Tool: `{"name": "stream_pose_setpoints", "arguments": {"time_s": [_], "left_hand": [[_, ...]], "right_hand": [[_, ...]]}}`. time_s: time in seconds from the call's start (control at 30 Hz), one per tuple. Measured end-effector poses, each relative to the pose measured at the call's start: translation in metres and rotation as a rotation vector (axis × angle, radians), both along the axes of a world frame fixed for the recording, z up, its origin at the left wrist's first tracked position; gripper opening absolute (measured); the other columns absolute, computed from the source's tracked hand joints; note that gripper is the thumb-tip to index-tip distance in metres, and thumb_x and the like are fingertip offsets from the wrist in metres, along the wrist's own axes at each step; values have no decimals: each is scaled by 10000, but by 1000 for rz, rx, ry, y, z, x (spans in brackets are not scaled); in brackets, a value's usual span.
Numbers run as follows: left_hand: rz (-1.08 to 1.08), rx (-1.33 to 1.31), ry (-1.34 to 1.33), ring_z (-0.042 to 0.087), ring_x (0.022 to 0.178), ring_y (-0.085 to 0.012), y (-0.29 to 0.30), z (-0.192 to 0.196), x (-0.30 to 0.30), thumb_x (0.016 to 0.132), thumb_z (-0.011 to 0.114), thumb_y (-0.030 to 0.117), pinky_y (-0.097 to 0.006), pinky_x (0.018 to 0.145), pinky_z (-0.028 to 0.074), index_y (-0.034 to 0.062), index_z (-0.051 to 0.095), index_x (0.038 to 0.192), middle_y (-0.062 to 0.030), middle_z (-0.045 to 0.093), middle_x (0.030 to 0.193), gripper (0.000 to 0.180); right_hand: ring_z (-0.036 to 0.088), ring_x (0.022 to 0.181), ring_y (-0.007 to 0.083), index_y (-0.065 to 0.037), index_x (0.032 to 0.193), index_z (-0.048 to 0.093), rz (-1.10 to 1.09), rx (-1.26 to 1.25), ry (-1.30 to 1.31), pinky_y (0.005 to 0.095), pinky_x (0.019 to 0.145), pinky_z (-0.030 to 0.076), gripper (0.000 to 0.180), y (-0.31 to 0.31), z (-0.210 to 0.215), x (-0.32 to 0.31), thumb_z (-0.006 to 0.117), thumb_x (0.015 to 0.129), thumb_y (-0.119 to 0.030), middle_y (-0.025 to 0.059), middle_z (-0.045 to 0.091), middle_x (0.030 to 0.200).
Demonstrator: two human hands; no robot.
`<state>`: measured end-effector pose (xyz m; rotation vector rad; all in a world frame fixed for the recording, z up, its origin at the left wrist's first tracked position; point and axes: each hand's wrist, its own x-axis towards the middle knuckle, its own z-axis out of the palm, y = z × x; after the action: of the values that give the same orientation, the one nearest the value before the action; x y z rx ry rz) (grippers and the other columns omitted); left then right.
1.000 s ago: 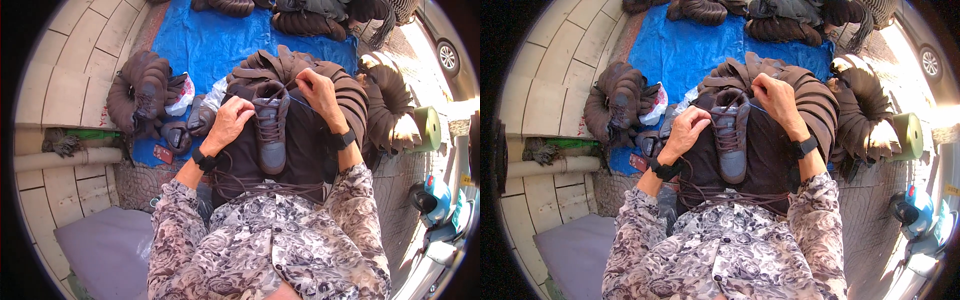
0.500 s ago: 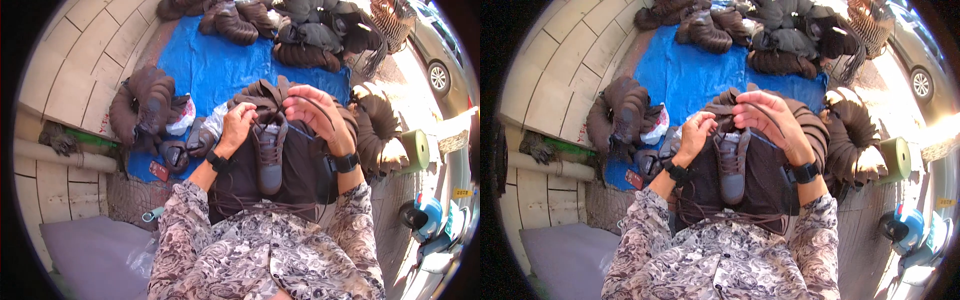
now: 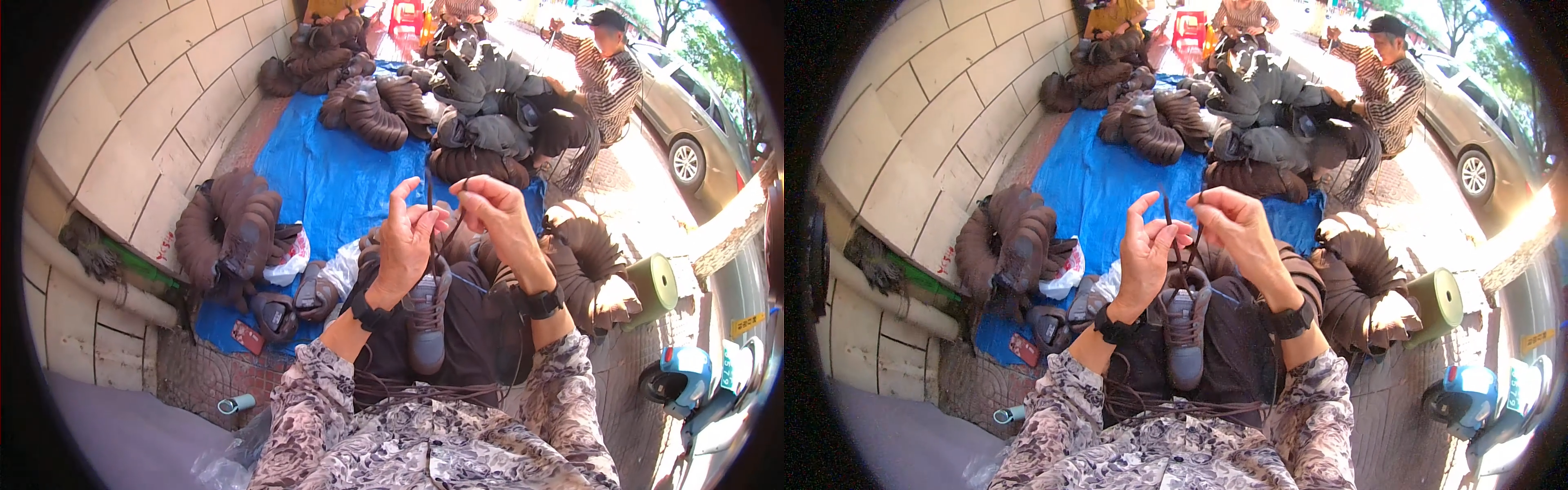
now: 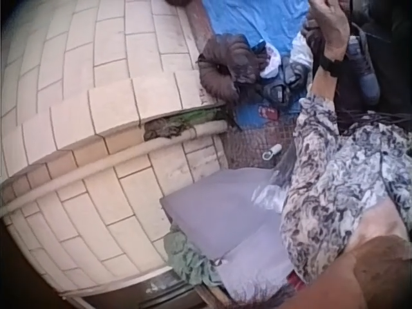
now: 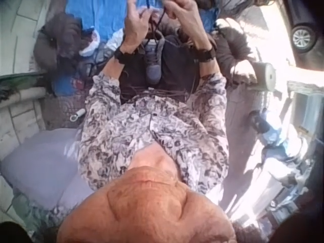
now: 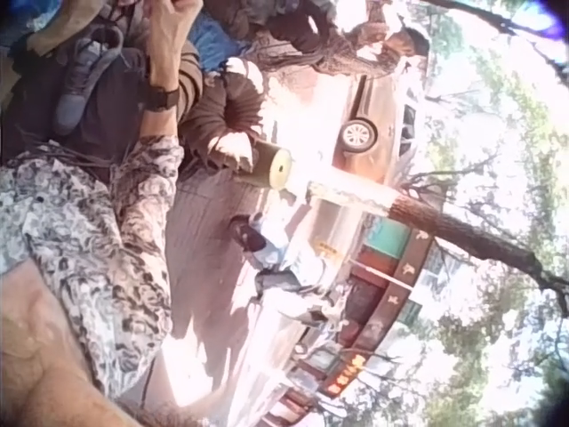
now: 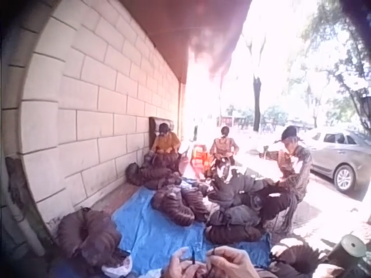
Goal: Lacing a brown shoe while sitting in a shoe manufacturing environment.
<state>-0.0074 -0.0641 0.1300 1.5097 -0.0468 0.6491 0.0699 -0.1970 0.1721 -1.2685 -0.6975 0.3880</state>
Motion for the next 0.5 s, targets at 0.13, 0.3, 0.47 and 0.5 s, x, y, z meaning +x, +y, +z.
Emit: {"name": "stream_pose_setpoints", "arguments": {"time_s": [0.13, 0.3, 0.47, 0.5], "left_hand": [[127, 234, 17, 598, 701, -93, -3, 9, -1, 916, 515, 92, -234, 660, 489, -1, 342, 1265, -85, 662, 809, 400], [194, 437, -33, 616, 666, -226, -4, 13, -4, 874, 532, 48, -322, 590, 457, 23, 366, 1256, -116, 648, 737, 418], [137, 473, 69, 627, 733, -367, -3, 24, -5, 845, 525, 6, -414, 619, 462, 40, 345, 1264, -179, 638, 756, 458], [134, 500, 39, 627, 739, -366, -3, 25, -3, 843, 529, 9, -410, 617, 464, 42, 348, 1263, -181, 638, 760, 457]], "right_hand": [[438, 547, 9, 3, 956, 639, 36, -91, -52, 166, 470, 337, 149, 2, 6, 1, 580, 873, -106, -46, 548, 668], [494, 596, 18, 13, 939, 624, 41, -303, -257, 185, 484, 396, 129, 1, 15, -6, 588, 855, -79, -23, 578, 688], [495, 589, 21, 16, 908, 616, 5, -289, -219, 191, 487, 402, 110, 4, 10, -3, 595, 851, -76, -21, 571, 697], [494, 585, 25, 14, 892, 611, -16, -234, -256, 192, 491, 404, 103, 3, 7, 0, 601, 850, -79, -23, 565, 699]]}}
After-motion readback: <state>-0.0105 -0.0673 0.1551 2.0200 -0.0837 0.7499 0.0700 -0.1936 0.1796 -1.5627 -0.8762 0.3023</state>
